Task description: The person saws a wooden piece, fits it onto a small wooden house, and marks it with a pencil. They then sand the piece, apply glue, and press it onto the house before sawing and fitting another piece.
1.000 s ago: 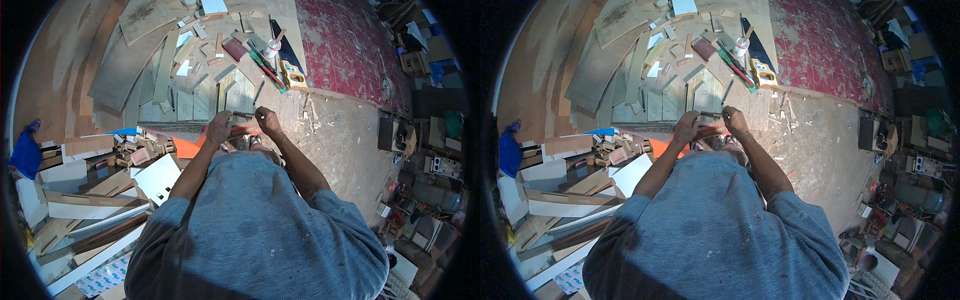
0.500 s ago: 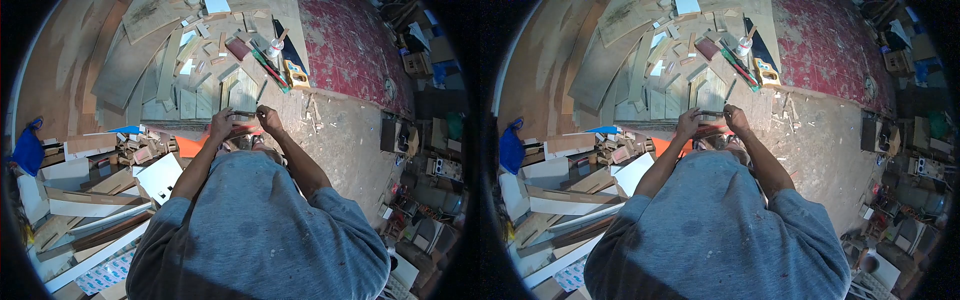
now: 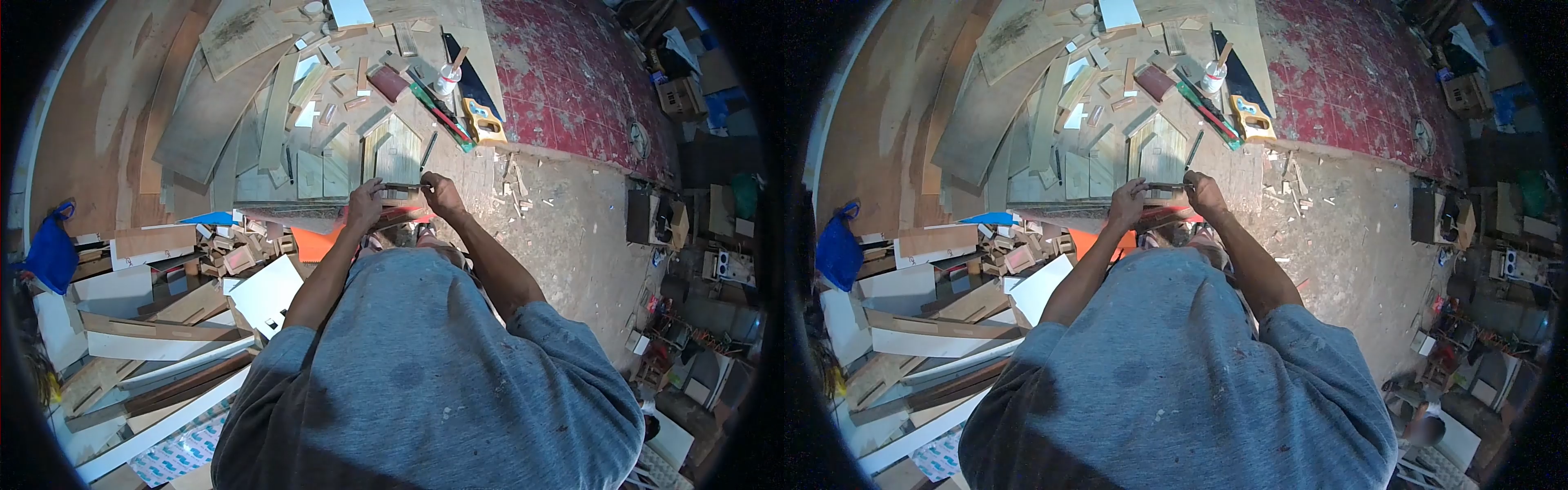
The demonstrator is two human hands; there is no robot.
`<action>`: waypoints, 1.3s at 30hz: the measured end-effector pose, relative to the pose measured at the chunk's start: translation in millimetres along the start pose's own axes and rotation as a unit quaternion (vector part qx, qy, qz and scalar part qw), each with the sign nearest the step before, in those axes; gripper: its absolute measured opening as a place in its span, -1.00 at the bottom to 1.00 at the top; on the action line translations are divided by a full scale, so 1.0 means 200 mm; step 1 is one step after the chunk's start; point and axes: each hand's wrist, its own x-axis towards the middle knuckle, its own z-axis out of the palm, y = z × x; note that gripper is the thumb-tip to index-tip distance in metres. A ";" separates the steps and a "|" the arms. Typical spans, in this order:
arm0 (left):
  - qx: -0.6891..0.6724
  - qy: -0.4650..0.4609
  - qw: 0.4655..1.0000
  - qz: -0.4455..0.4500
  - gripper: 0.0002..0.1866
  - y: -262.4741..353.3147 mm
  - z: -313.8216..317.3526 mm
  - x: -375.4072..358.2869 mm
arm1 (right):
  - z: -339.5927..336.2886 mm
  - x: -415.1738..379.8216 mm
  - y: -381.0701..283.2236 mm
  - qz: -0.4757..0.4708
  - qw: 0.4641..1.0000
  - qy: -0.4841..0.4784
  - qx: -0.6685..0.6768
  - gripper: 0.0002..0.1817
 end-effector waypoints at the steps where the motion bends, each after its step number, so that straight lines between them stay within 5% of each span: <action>1: 0.011 -0.003 1.000 0.000 -0.61 0.01 -0.01 0.00 | 0.00 0.00 0.00 0.000 1.000 0.001 0.000 -0.85; 13: -0.055 0.046 0.995 -0.062 -0.67 -0.04 -0.02 0.03 | 0.02 0.01 0.03 -0.006 1.000 0.013 -0.006 -0.85; 39: 0.043 -0.006 0.999 0.006 -0.72 -0.05 -0.04 0.10 | 0.04 0.01 0.00 -0.010 1.000 0.024 0.006 -0.87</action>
